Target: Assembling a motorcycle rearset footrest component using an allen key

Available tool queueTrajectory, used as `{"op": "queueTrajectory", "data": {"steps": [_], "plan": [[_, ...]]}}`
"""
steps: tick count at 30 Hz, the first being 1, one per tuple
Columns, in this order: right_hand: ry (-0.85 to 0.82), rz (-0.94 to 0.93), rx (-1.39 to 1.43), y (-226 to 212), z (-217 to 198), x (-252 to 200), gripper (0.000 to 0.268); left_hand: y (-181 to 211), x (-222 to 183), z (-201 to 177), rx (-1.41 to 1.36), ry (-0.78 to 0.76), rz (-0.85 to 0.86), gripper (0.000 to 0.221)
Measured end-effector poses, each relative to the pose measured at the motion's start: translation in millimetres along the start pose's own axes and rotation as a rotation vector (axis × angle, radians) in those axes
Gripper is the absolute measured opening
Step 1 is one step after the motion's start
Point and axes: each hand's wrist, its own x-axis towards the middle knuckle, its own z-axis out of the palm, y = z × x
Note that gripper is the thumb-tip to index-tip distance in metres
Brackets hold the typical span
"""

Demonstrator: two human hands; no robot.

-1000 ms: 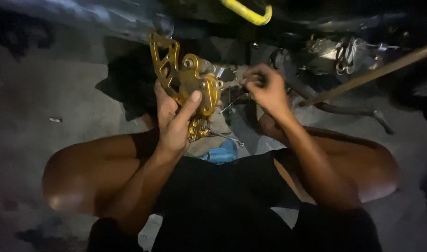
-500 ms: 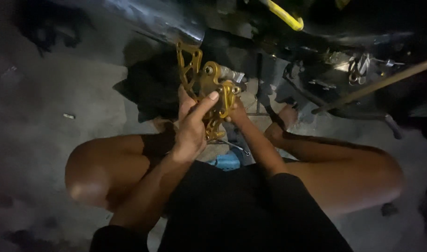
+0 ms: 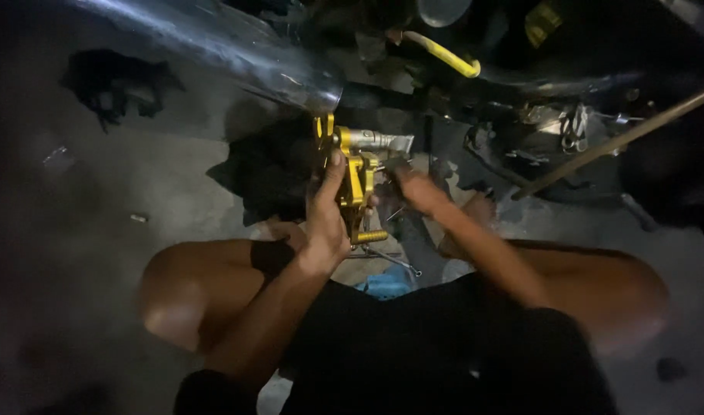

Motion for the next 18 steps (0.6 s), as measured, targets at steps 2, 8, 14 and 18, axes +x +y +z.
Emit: {"op": "queueTrajectory", "data": {"steps": [2,8,14,18], "plan": [[0.009,0.13,0.321,33,-79,-9,0.046,5,-11,9,-0.019,0.051,-0.031,0.072],[0.465,0.369,1.061,51,-418,-20,0.033,14,-12,27,-0.015,-0.237,-0.01,0.069],[0.707,0.81,1.632,25,-422,-31,0.027,-35,14,29,0.022,-0.218,0.045,0.057],[0.645,0.961,1.845,11,-422,-30,0.028,-64,24,29,-0.114,-0.243,0.027,0.037]]}}
